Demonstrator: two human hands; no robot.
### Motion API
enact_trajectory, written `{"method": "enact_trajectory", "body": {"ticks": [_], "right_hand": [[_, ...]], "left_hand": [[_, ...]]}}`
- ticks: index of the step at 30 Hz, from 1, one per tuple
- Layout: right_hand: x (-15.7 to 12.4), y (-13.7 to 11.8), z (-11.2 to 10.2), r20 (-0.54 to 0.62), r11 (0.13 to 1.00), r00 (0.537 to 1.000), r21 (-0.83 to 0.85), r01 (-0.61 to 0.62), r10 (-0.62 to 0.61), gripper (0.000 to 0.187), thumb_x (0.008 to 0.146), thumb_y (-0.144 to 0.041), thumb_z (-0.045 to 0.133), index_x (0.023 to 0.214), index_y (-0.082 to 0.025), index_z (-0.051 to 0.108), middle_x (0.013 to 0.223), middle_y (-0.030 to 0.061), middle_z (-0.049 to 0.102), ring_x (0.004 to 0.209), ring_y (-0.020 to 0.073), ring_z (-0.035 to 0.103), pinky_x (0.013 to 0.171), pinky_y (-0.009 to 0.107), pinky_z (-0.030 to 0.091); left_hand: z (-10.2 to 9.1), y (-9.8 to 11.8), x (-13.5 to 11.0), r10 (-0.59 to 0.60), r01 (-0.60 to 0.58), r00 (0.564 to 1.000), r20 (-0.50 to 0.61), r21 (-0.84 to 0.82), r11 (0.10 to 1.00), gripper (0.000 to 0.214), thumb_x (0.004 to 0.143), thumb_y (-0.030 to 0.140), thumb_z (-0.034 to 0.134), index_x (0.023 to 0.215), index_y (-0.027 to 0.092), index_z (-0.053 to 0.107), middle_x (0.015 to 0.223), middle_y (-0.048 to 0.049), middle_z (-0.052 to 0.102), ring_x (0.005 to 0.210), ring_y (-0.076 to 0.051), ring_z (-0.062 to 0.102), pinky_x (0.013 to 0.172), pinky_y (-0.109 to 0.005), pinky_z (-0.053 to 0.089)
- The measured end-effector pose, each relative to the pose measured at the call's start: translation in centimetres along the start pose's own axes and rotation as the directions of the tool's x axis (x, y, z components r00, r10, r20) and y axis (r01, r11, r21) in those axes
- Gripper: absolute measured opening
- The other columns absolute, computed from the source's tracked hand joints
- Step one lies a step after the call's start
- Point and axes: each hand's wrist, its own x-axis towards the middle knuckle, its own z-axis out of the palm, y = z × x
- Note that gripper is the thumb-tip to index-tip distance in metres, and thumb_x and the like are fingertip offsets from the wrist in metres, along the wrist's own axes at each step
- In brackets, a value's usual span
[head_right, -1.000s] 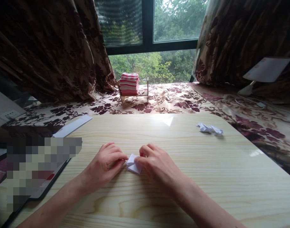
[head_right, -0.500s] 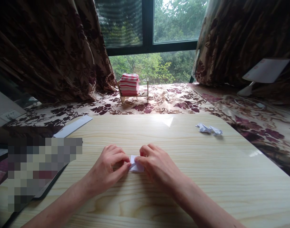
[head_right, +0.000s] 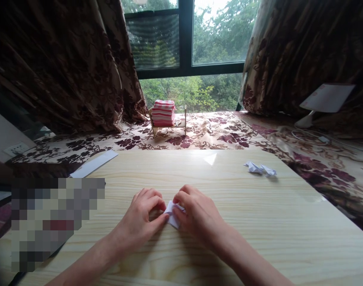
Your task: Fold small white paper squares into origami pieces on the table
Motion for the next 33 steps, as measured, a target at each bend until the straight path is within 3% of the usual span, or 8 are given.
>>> {"method": "enact_trajectory", "body": {"ticks": [6, 11, 15, 18, 21, 27, 33], "right_hand": [[0.1, 0.1, 0.2, 0.009, 0.993, 0.997, 0.089, -0.082, 0.082, 0.037, 0.075, -0.015, 0.059, 0.111, -0.020, 0.056, 0.086, 0.0007, 0.063, 0.061, 0.0116, 0.055, 0.058, 0.024, 0.041], [0.1, 0.2, -0.1, -0.007, 0.986, 0.997, 0.149, -0.069, 0.071, 0.010, 0.077, -0.016, 0.058, 0.083, -0.019, 0.065, 0.077, 0.0002, 0.061, 0.063, 0.0120, 0.055, 0.056, 0.023, 0.040], [0.1, 0.8, -0.2, -0.102, 0.962, 0.993, 0.273, -0.028, 0.057, 0.011, 0.079, -0.013, 0.056, 0.072, -0.018, 0.063, 0.070, -0.0008, 0.058, 0.061, 0.0114, 0.052, 0.055, 0.023, 0.040], [0.2, 1.2, -0.4, -0.185, 0.937, 0.982, 0.348, 0.027, 0.040, 0.012, 0.081, -0.016, 0.055, 0.072, -0.018, 0.062, 0.069, -0.0012, 0.056, 0.059, 0.0109, 0.052, 0.054, 0.022, 0.041], [0.2, 1.1, -0.7, -0.245, 0.921, 0.969, 0.381, 0.079, 0.018, 0.011, 0.082, -0.017, 0.055, 0.073, -0.018, 0.061, 0.072, -0.0004, 0.058, 0.062, 0.0116, 0.054, 0.054, 0.023, 0.043], [-0.1, 0.5, -0.3, -0.292, 0.919, 0.954, 0.355, 0.172, -0.066, 0.009, 0.084, -0.014, 0.054, 0.078, -0.019, 0.058, 0.074, 0.0003, 0.059, 0.065, 0.0123, 0.054, 0.057, 0.024, 0.043], [-0.1, 0.2, -0.4, -0.394, 0.914, 0.896, 0.251, 0.319, -0.204, 0.012, 0.088, -0.013, 0.051, 0.095, -0.020, 0.058, 0.088, 0.0036, 0.060, 0.073, 0.0125, 0.056, 0.064, 0.025, 0.047]], "left_hand": [[-0.1, 0.1, 0.3, 0.061, -0.060, 0.998, 0.014, -0.035, 0.998, 0.008, 0.074, 0.012, 0.061, 0.071, 0.018, 0.058, 0.082, -0.0025, 0.063, 0.085, -0.020, 0.053, 0.081, -0.037, 0.041], [-0.7, 0.7, 1.4, 0.059, -0.056, 0.996, 0.061, -0.038, 0.998, 0.012, 0.074, 0.008, 0.055, 0.070, 0.019, 0.060, 0.074, -0.0016, 0.063, 0.079, -0.019, 0.056, 0.078, -0.034, 0.043], [-1.5, 1.1, 2.6, -0.104, 0.125, 0.987, 0.125, -0.178, 0.976, 0.009, 0.074, 0.014, 0.055, 0.075, 0.018, 0.063, 0.076, -0.0015, 0.066, 0.075, -0.017, 0.059, 0.070, -0.029, 0.046], [-1.8, 1.0, 3.1, -0.238, 0.283, 0.958, 0.160, -0.392, 0.875, 0.016, 0.076, 0.024, 0.058, 0.087, 0.015, 0.065, 0.081, -0.0043, 0.069, 0.077, -0.018, 0.063, 0.068, -0.027, 0.047], [-1.8, 0.8, 2.9, -0.253, 0.345, 0.937, 0.239, -0.547, 0.763, 0.022, 0.078, 0.029, 0.057, 0.090, 0.013, 0.068, 0.078, -0.0045, 0.070, 0.073, -0.017, 0.062, 0.065, -0.026, 0.047], [-1.7, 0.8, 2.2, -0.264, 0.397, 0.918, 0.297, -0.660, 0.638, 0.026, 0.081, 0.033, 0.056, 0.086, 0.014, 0.074, 0.073, -0.0041, 0.066, 0.066, -0.014, 0.055, 0.049, -0.021, 0.047], [-1.9, 1.0, 1.9, -0.280, 0.425, 0.904, 0.322, -0.736, 0.527, 0.025, 0.079, 0.032, 0.059, 0.085, 0.013, 0.075, 0.074, -0.0062, 0.066, 0.075, -0.019, 0.059, 0.048, -0.023, 0.053]]}}
